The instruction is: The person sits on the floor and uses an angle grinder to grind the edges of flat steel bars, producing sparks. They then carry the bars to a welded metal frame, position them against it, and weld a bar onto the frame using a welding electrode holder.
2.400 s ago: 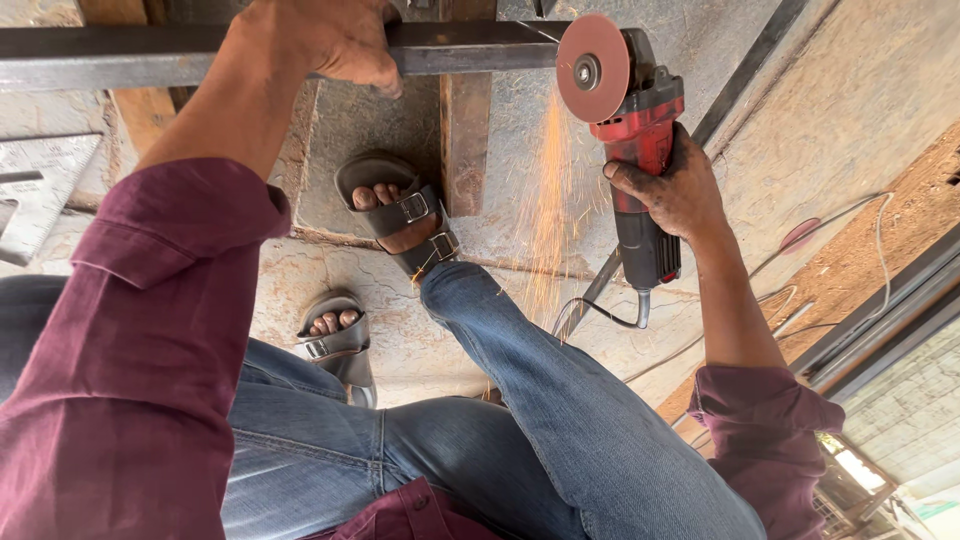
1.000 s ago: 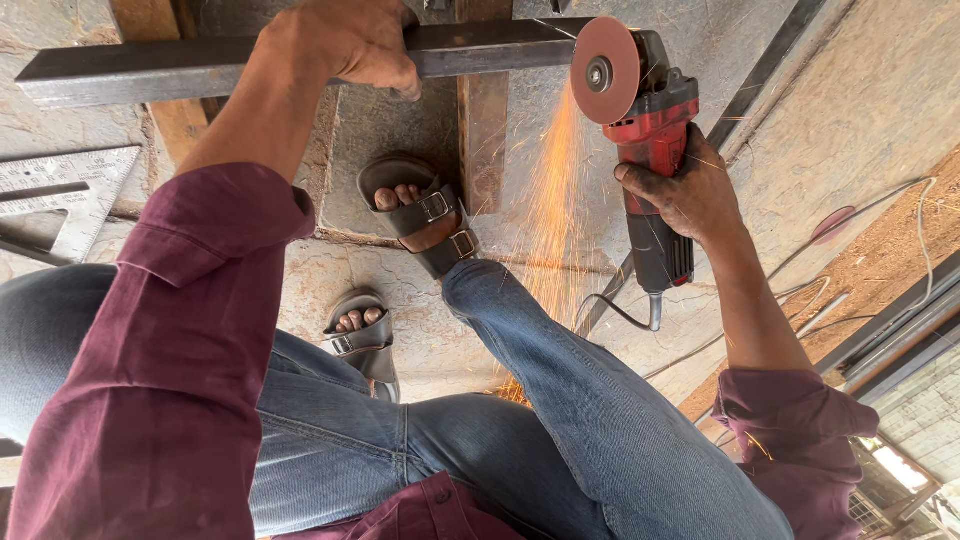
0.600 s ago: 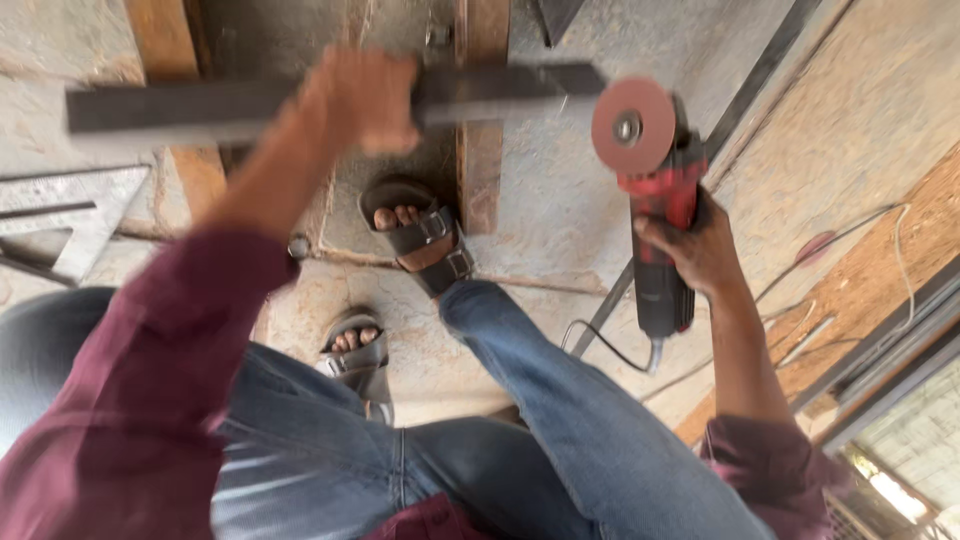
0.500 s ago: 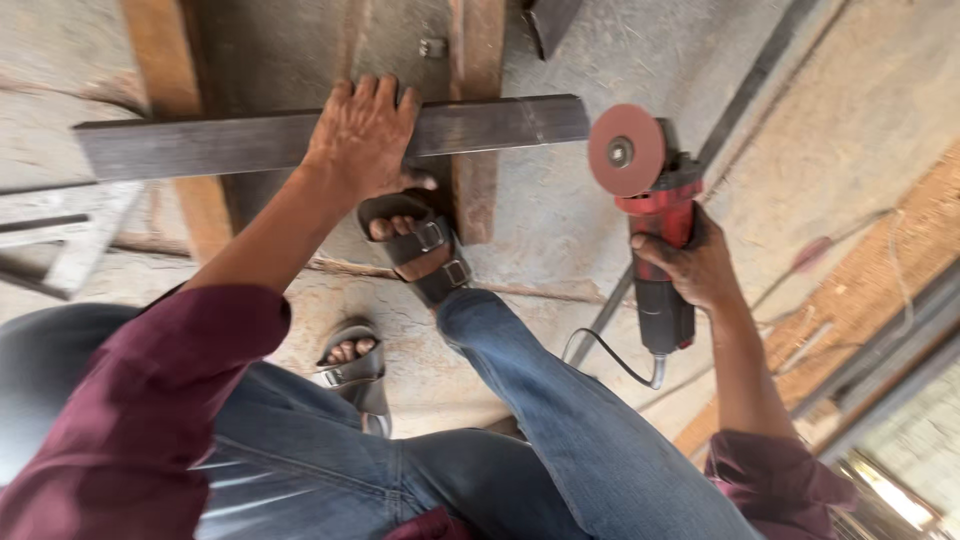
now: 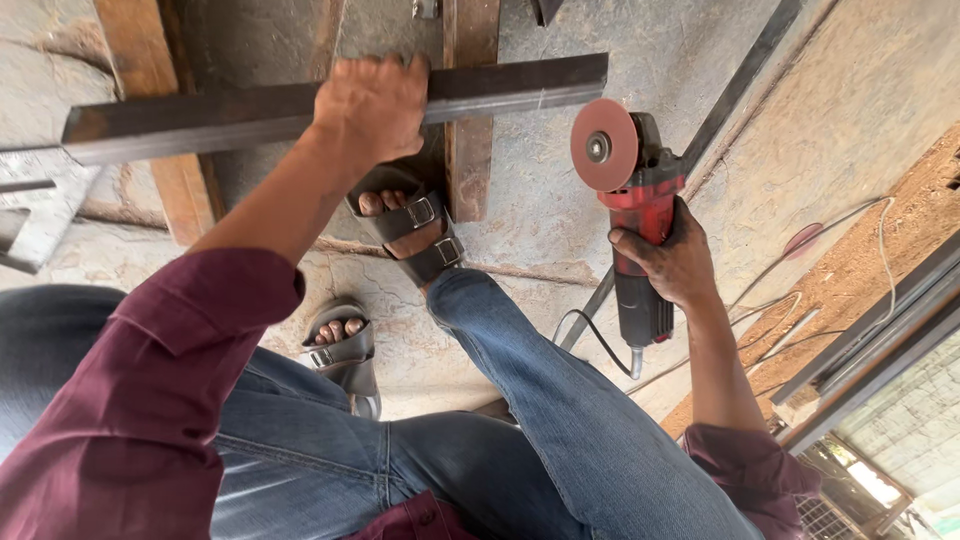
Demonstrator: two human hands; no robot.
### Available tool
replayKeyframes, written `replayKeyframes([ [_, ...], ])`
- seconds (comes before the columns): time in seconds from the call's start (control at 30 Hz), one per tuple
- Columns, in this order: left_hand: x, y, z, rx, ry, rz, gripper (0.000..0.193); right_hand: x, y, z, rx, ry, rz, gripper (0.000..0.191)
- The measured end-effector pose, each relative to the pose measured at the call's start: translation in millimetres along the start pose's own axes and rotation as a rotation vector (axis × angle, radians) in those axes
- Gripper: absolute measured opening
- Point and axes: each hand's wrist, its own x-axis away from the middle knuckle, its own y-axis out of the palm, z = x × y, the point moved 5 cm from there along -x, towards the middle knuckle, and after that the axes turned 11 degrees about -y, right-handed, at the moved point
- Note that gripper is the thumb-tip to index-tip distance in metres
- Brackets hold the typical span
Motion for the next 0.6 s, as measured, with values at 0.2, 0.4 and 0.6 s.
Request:
replayKeyframes([
  [0.2, -8.6, -6.7, -3.3, -0.022, 0.001, 0.059, 0.049, -15.5, 8.9, -15.6, 0.104, -0.031, -0.043, 0.066],
  [0.4, -11.2, -13.5, -11.9, 0.034, 0.001, 0.119, 0.056, -25.7, 5.6, -21.9, 0.119, -0.099, -0.034, 0.065],
  [0.6, -16.9, 1.6, -11.6, 0.041, -0.021, -0.018, 0.061, -25.2, 10.5, -17.9, 0.154, -0.108, -0.015, 0.068],
])
